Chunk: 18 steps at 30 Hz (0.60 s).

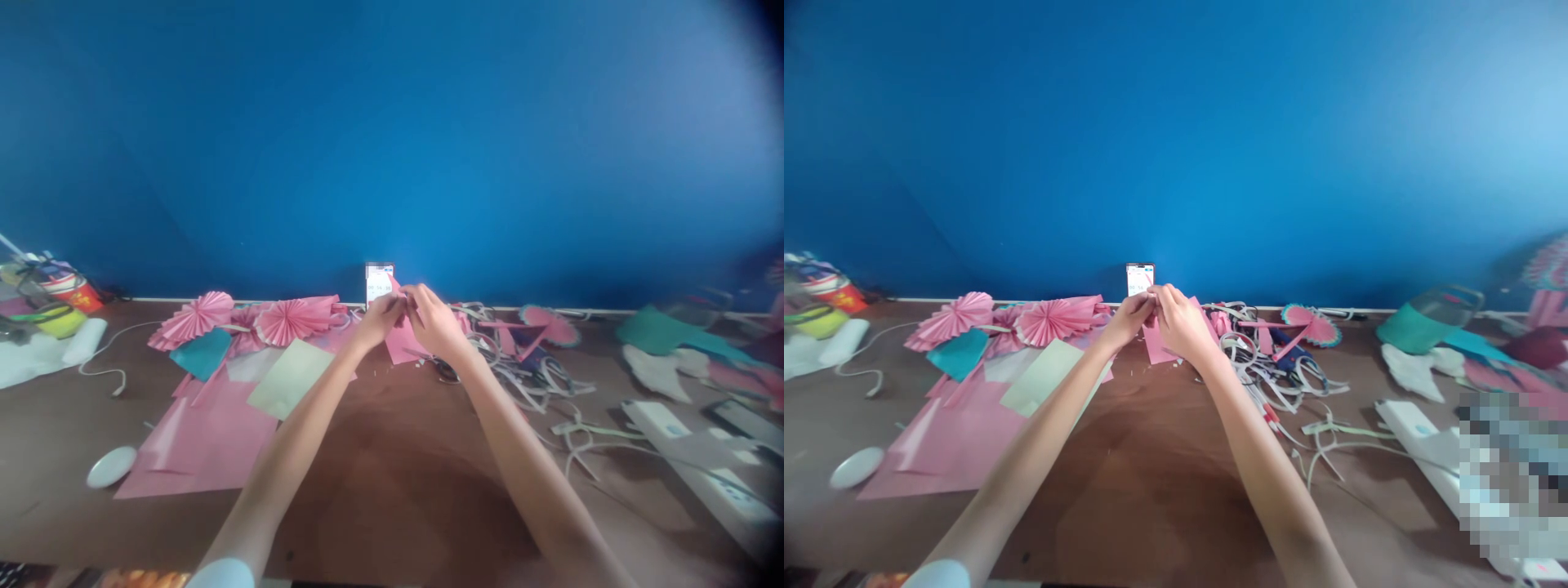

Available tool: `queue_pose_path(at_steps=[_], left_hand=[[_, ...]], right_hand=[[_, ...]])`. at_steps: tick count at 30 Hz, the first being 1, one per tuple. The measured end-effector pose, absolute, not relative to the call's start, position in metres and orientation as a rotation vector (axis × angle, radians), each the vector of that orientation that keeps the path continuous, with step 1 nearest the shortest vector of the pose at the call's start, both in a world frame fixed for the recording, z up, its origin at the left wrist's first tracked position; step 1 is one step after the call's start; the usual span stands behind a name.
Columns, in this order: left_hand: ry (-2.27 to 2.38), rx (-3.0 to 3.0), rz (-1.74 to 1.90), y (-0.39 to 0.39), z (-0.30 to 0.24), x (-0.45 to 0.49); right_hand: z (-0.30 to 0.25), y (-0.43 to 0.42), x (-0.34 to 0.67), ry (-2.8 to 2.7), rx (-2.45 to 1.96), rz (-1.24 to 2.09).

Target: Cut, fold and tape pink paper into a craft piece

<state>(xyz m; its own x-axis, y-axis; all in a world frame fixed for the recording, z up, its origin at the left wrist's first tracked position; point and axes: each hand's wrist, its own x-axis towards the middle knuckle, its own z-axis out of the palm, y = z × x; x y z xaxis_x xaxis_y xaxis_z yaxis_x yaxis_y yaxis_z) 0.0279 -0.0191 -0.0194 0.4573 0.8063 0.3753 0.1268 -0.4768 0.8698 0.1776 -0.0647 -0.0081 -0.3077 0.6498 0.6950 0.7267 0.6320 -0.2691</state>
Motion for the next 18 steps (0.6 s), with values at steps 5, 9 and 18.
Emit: queue_pose_path(at_steps=[5, 9, 18], left_hand=[[0.789, 1.872, 1.045, -0.0199, -0.0199, 0.031], [0.79, 1.858, 1.048, -0.0207, -0.0199, 0.0322], [0.801, 1.832, 1.073, -0.0254, -0.0175, 0.0332]], right_hand=[[-0.0096, -0.0643, 0.1779, -2.077, -1.058, -0.17], [-0.0107, -0.0633, 0.1788, -2.091, -1.055, -0.182], [-0.0114, -0.0633, 0.1793, -2.084, -1.058, -0.145]])
